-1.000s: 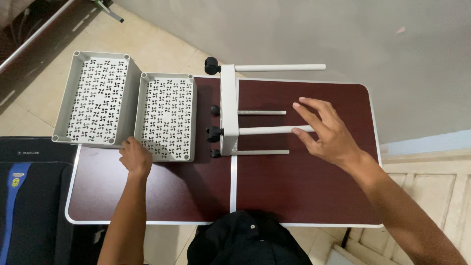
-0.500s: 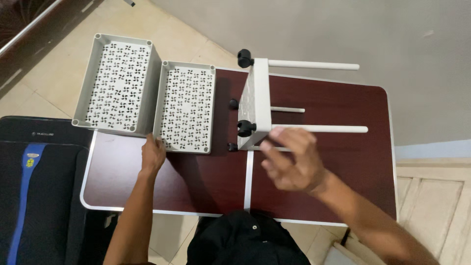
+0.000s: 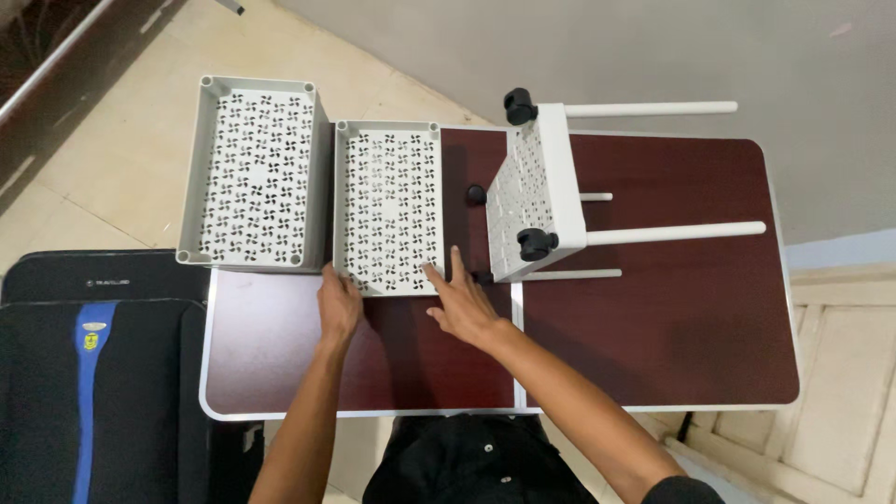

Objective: The person assembles a white plastic storage unit by inserting white rods into perforated panels and securing them with black caps. The person attaches multiple panels to form a rectangular frame and adds a top tray.

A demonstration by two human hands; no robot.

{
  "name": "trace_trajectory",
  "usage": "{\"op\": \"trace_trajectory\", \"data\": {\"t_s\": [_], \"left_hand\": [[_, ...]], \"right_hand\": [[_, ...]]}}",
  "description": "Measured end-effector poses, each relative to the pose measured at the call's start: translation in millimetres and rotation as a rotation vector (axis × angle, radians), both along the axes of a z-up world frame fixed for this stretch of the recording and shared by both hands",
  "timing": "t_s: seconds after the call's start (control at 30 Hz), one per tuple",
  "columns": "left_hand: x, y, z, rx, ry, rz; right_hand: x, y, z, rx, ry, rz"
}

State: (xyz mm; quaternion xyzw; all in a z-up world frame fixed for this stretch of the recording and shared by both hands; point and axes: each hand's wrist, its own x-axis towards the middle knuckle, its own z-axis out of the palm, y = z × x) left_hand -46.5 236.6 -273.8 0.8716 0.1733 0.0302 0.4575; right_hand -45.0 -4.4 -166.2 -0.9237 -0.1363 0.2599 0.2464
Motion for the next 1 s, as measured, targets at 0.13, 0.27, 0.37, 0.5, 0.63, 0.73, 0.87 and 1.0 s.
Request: {"op": "trace_trajectory", "data": {"t_s": [0.13,0.27,0.37,0.5,0.63,0.73,0.87,1.0], "left_hand": [[5.1,1.0,-5.2,-0.038,-0.045,-0.013],[-0.5,2.6,-5.7,-0.050,-0.017,0.019],[3.0,3.4,-3.2,-0.029,-0.078,0.040],[0.8,6.4,7.4,-0.016,-0.078,0.043],[-0.9,3.0,36.9,-0.067,-0.120,0.127],[-3.5,-0.5,68.1,-0.152,-0.067,0.166],[-1.9,-5.4,114.9,-0.260,-0.045,0.217],[-4.0,-15.6,163.4,-0.199,-0.263,0.250]], "right_hand": [[-0.5,-3.2,-19.0,0.124,-0.040,-0.054],[-8.2,-1.8,-35.4,0.010,-0.159,0.002],[-10.9,0.4,-36.6,0.002,-0.243,0.002],[-17.2,1.0,-24.2,0.094,-0.299,-0.008],[-15.6,8.6,2.8,0.123,-0.319,-0.024],[-13.6,10.9,32.0,0.088,-0.339,0.001],[-12.6,8.7,77.2,0.274,-0.120,-0.063],[-11.2,3.1,112.2,0.424,-0.202,-0.085]]}}
